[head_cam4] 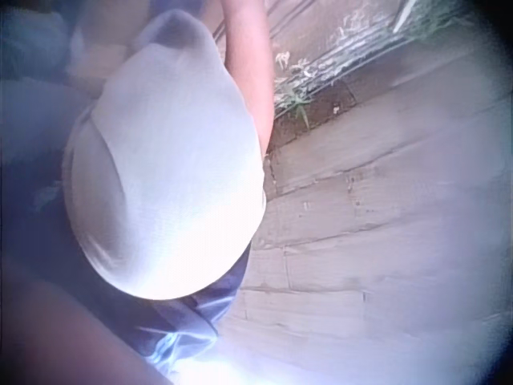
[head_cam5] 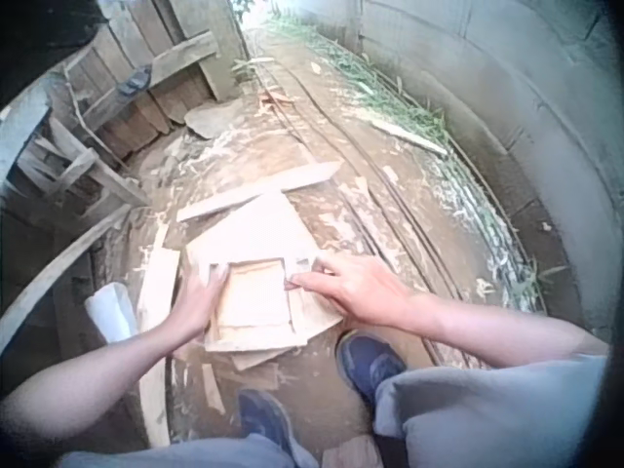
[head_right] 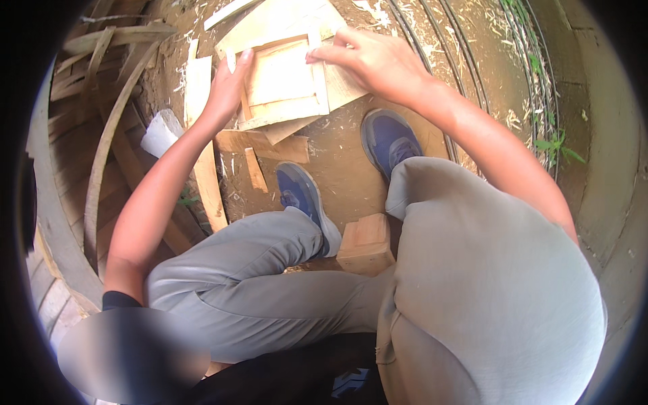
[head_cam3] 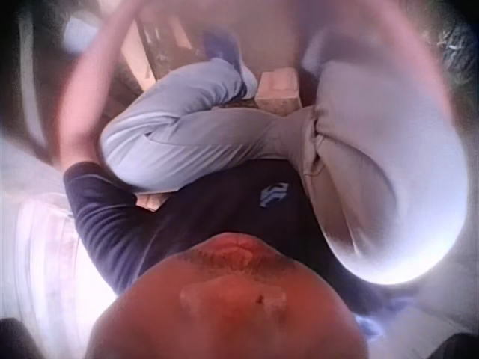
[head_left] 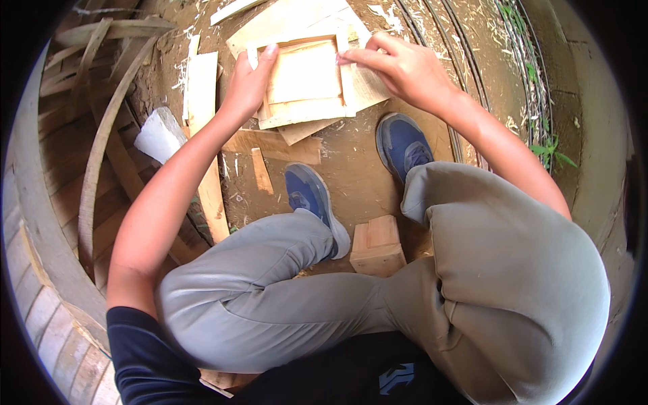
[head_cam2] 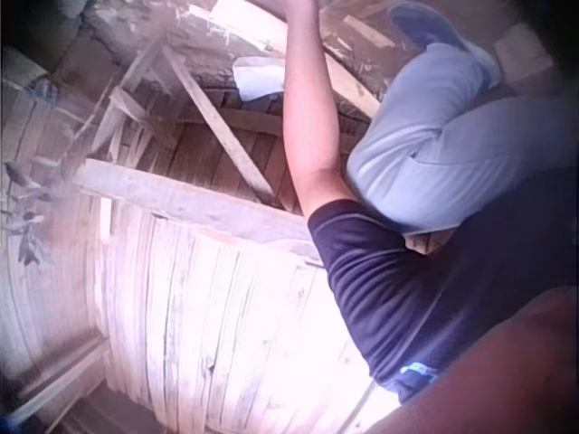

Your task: The person assembles a small wooden frame by hand, fitting pieces together and smoothing the edges with sandpaper. The person repeatedly adjusts the frame and sands the corners to ensure a smooth finish.

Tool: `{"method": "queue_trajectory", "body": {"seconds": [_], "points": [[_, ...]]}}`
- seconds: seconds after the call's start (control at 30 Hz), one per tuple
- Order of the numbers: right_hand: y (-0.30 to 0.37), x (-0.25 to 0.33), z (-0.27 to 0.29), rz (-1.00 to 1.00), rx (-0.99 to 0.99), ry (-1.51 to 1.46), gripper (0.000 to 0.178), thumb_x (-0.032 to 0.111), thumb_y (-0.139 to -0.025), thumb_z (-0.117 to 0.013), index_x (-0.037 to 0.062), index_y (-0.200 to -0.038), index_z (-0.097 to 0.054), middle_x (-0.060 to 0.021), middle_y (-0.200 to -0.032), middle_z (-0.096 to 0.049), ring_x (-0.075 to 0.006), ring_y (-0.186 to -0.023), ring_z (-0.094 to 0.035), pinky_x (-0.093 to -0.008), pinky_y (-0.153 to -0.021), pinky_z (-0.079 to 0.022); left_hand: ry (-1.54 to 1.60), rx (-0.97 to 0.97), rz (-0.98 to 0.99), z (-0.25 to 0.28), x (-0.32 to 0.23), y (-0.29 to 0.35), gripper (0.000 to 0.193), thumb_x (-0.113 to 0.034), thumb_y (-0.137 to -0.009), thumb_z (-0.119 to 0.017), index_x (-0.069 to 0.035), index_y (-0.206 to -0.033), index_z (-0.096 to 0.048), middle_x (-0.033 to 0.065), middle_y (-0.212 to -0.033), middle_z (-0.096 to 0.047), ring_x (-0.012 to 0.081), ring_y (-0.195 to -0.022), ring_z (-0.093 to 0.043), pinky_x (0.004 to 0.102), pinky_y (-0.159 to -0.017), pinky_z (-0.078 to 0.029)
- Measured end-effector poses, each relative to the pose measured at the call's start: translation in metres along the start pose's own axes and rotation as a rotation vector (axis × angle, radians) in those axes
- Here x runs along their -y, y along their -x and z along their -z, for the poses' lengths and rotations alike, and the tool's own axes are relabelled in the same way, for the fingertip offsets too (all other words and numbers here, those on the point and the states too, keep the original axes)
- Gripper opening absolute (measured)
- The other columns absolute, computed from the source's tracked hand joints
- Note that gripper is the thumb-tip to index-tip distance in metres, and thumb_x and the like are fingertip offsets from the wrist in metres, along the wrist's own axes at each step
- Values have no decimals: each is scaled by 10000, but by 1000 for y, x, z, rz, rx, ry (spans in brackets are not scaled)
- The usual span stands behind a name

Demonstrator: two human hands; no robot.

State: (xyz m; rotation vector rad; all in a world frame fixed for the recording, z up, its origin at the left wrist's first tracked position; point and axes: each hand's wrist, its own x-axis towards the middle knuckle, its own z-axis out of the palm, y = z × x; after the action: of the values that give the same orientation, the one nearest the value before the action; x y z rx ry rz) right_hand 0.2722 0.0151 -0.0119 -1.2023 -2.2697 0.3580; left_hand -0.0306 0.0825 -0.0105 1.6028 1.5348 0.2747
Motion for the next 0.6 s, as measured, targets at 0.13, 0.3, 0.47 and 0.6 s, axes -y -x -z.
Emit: {"method": "queue_trajectory", "body": {"seconds": [0.13, 0.3, 0.47, 0.6], "points": [[-6, -2, 2, 62, 22, 41, 421, 72, -906, -686, 274, -1275, -714, -7, -899, -651, -223, -766, -673, -362, -630, -561, -128, -127, 90, -14, 13, -1, 767, -587, -948, -670, 97, -1284, -585, 250, -1104, -733, 349, -1071, -722, 436, -936, -556], [-1, 18, -6, 315, 203, 130, 413, 143, -846, -703, 217, -1252, -700, 16, -877, -653, -156, -750, -660, -295, -632, -574, -177, -260, -79, -25, 33, -3, 782, -583, -883, -741, 94, -1249, -600, 273, -1079, -733, 392, -1026, -733, 460, -910, -580], [-34, -13, -2, 358, 254, 259, 402, 108, -858, -660, 258, -1228, -704, 11, -872, -666, -176, -778, -682, -314, -668, -593, -302, -308, -107, -31, 32, -12, 733, -556, -877, -748, 72, -1229, -606, 277, -1029, -736, 369, -1000, -745, 460, -886, -593], [-39, -5, 4, 259, 311, 237, 408, 73, -870, -642, 265, -1224, -709, -6, -890, -681, -195, -822, -706, -351, -677, -607, -221, -243, -22, -28, 29, -8, 705, -485, -896, -756, 53, -1318, -584, 252, -1076, -742, 383, -1008, -737, 452, -896, -581]]}}
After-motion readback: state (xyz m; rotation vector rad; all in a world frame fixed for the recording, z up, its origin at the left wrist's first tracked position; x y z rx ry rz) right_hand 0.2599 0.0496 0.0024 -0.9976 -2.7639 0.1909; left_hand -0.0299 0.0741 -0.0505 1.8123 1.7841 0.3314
